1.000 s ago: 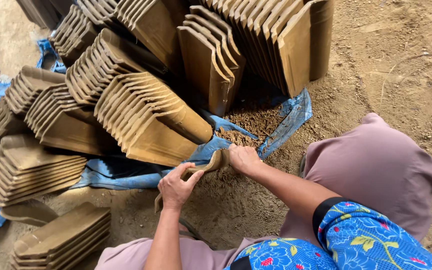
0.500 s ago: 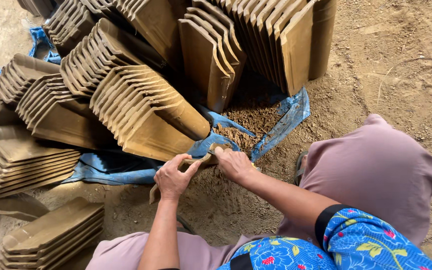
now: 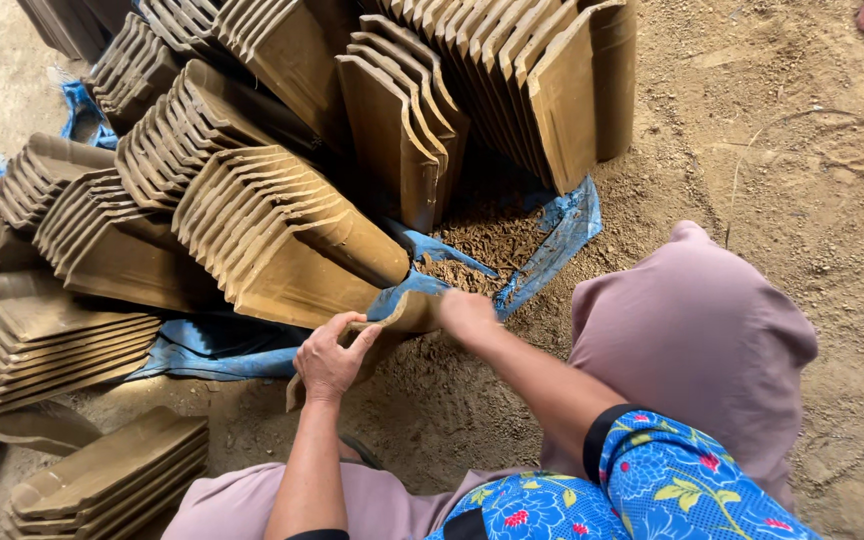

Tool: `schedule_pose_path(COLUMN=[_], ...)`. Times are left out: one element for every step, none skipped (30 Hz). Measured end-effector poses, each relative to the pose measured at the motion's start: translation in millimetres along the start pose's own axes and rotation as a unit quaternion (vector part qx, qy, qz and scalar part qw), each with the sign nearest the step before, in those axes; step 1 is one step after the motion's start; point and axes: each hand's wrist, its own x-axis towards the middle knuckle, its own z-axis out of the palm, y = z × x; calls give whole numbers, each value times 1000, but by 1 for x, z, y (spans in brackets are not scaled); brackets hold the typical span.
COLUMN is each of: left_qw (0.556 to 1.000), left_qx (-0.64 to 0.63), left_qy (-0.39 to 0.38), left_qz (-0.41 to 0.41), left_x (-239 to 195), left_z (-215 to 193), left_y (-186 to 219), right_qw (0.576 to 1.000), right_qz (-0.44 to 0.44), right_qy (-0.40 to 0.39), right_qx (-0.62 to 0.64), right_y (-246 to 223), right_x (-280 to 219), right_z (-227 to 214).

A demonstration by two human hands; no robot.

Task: The person sits on the ground and uses a small chisel to carve and smooth the edges of a curved wooden piece. They repeatedly scrape the surface, remove shavings, and stack the finished piece with others on a blue tarp.

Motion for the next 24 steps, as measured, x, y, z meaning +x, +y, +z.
schedule_pose_path(left_qw=[1000,1000,999,999,998,997,997,998,998,998,999,999,999,999,999,999,999,999,999,998,994,994,995,995], left_qx=[3,4,1,0,0,-1,-3,-7,-11,-11,-3,5,4,-2,-8,-9,-19,-30,-33,-27,-20,-22,-23,-24], left_qy=[0,-14,-30,-32,-49,-66,-64,-58,-55,-55,-49,-42,-43,-37,-30,-30,-29,-28,-26,-54,-82,-81,-82,-83], left_qz=[5,-7,-23,-22,-26,-31,-34,-27,-21,-25,-21,-17,-18,-16,-13,-13,-11,-8,-11,-37,-66,-70,-60,-49], left_x=[-1,-2,-8,0,0,-1,0,0,-2,-5,-4,-4,-4,-5,-4,-4,-5,-5,-4,-3,-4,-6,-6,-6], left_z=[-3,-5,-4,-3,-1,-1,-1,-2,-3,-2,-1,0,1,1,1,0,0,-1,-1,-1,-2,-3,-4,-5], left_y=[1,1,3,1,-2,-6,-5,-4,-4,-5,-5,-5,-4,-3,-2,0,2,5,3,1,-2,-1,-1,0], right_qw=[1000,999,998,998,991,976,977,959,935,936,933,928,929,918,907,908,903,898,900,908,916,917,923,928], right_qz=[0,4,9,12,-21,-53,-55,-43,-28,-28,2,32,33,40,47,47,23,-1,-1,-11,-21,-21,-34,-47], right_qy=[3,-9,-25,-25,22,67,66,56,43,40,34,29,28,33,39,39,38,37,37,27,14,11,8,5], right_qx=[5,36,63,64,132,201,197,274,350,348,359,369,368,393,417,416,427,438,434,417,401,397,383,369], right_y=[-4,-8,-6,-13,-20,-28,-34,-40,-46,-49,-51,-53,-54,-56,-57,-61,-64,-68,-71,-74,-76,-75,-75,-74], right_x=[-11,-21,-34,-28,-25,-21,-31,-42,-54,-59,-61,-64,-63,-62,-60,-68,-76,-84,-86,-88,-92,-95,-96,-97], right_z=[-9,-17,-25,-25,-19,-14,-16,-19,-19,-11,-5,2,9,16,23,17,10,4,6,7,11,9,5,1])
